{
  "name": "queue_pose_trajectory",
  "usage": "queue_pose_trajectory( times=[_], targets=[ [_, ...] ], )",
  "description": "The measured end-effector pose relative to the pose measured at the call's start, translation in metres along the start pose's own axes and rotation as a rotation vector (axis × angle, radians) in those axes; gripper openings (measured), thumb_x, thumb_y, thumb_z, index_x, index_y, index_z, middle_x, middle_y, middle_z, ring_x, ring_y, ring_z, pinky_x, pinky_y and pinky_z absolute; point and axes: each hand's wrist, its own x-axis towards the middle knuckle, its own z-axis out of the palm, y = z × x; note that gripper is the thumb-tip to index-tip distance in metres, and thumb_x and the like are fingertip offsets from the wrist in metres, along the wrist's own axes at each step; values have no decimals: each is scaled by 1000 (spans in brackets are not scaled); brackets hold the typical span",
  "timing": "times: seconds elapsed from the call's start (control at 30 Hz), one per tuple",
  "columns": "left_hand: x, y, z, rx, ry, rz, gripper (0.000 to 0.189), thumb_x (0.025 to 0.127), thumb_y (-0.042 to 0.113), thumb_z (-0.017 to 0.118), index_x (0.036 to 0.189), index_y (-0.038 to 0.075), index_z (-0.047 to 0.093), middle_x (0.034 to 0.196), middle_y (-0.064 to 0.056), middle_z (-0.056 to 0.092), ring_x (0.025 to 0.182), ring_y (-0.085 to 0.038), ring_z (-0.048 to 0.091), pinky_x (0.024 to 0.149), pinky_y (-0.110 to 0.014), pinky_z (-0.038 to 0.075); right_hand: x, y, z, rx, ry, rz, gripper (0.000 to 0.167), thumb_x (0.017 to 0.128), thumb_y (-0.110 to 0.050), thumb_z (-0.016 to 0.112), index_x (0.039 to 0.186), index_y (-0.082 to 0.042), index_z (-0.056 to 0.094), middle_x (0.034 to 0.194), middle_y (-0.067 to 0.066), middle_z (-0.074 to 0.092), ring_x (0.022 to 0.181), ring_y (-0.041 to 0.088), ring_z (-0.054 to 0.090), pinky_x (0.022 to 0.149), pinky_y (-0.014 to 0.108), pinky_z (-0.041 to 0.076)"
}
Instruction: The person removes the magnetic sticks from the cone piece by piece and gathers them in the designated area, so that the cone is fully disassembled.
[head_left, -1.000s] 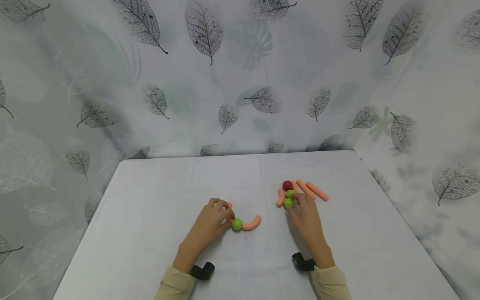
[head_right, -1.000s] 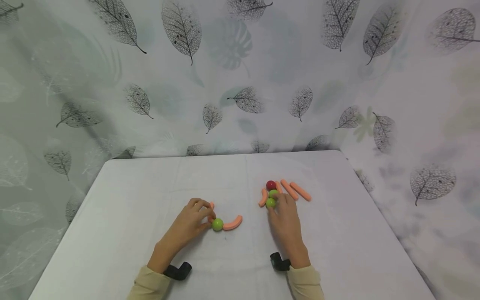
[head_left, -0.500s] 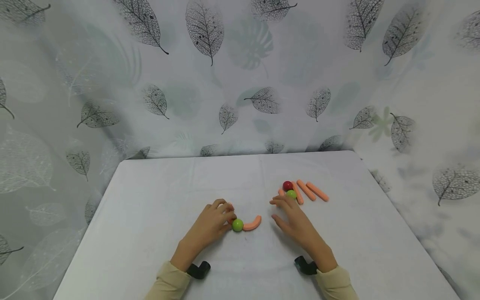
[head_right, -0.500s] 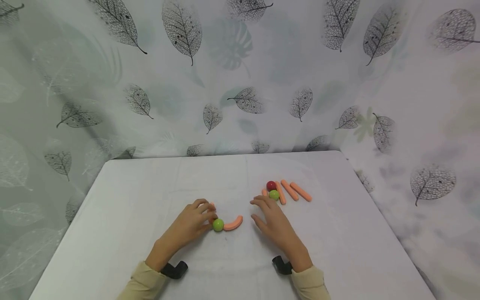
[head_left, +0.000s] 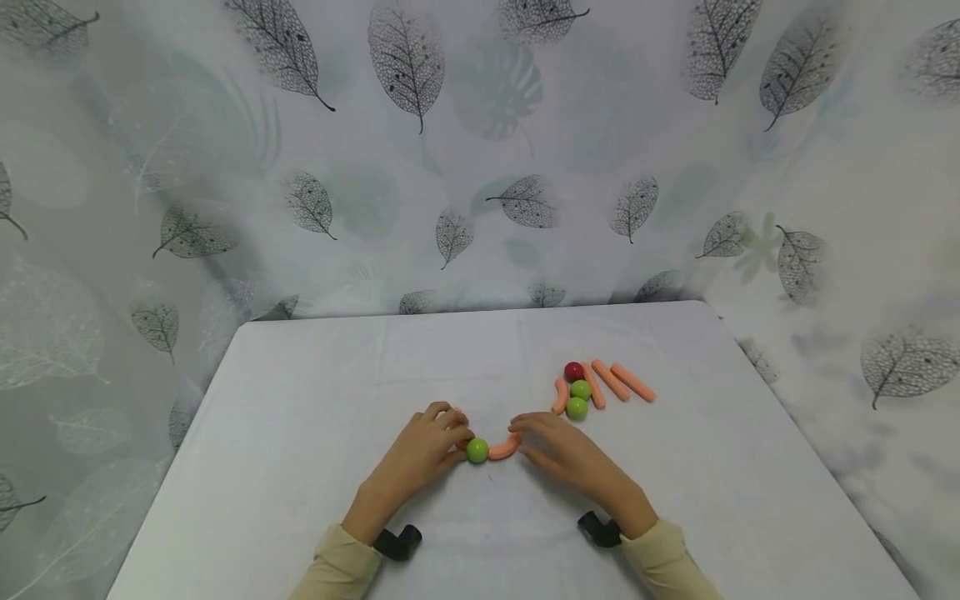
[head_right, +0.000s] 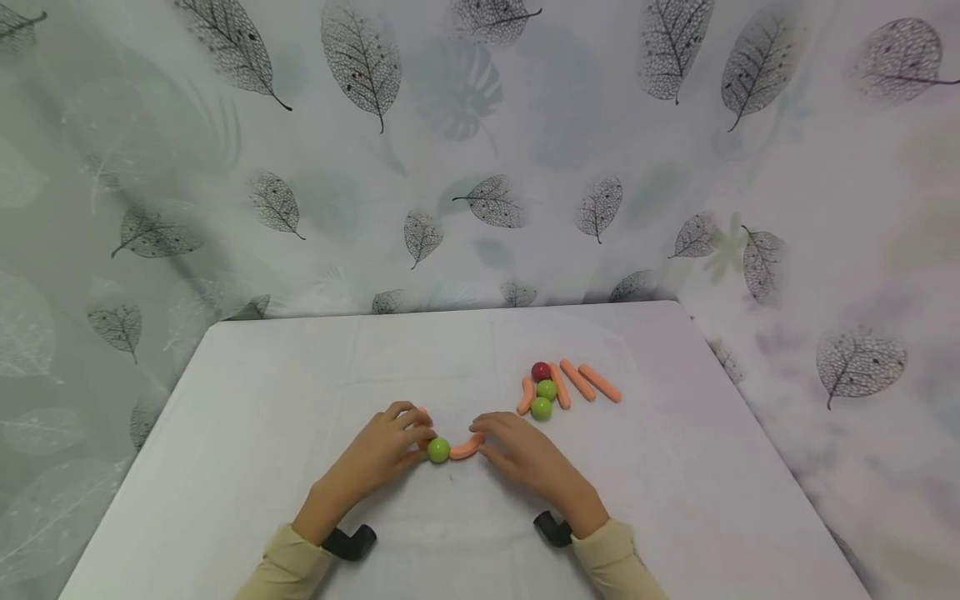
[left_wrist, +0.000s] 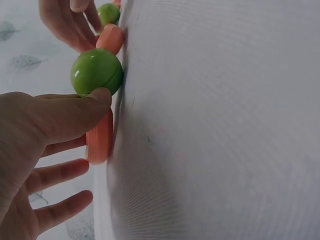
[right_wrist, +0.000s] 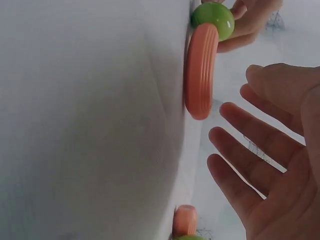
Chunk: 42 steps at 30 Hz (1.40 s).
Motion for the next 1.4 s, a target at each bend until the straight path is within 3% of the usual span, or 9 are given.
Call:
queue_pose_trajectory(
  times=[0.33, 0.73, 0.97, 1.2, 1.4],
  targets=[
    [0, -1, 1, -6, 19, 9, 19, 89, 30, 83, 106, 25, 77, 117, 6, 68, 117, -21, 59, 82, -38, 52, 7, 3, 16, 59, 12, -51, 25, 96, -13, 75, 121, -11, 71, 119, -3, 72, 117, 18, 65, 102, 41, 53],
    [1, 1, 10, -47, 31, -5, 18, 89, 32, 82, 104, 25, 77, 116, 5, 69, 116, -23, 59, 82, -40, 52, 8, -1, 24, 16, 11, 58, 24, 90, -20, 82, 113, -21, 75, 115, -5, 70, 115, 17, 58, 101, 43, 51],
    [2, 5, 16, -25, 30, -22, 17, 90, 36, 80, 103, 27, 77, 113, 6, 69, 115, -22, 59, 87, -41, 53, 9, -5, 26, 20, 25, 89, 22, 89, -21, 84, 109, -22, 76, 114, -6, 71, 117, 16, 54, 101, 44, 50],
    [4, 11, 18, 2, 55, -26, 18, 88, 40, 80, 100, 28, 78, 107, 6, 69, 107, -21, 59, 86, -41, 53, 9, -4, 29, -24, 76, 91, 18, 87, -22, 86, 101, -22, 75, 107, -7, 72, 112, 16, 56, 98, 43, 51],
    [3, 14, 17, 27, 71, -34, 18, 88, 42, 80, 99, 28, 79, 104, 6, 69, 101, -20, 59, 83, -39, 52, 8, -5, 31, -47, 70, 138, 17, 87, -22, 86, 100, -22, 75, 104, -8, 72, 107, 14, 55, 95, 42, 50]
  ],
)
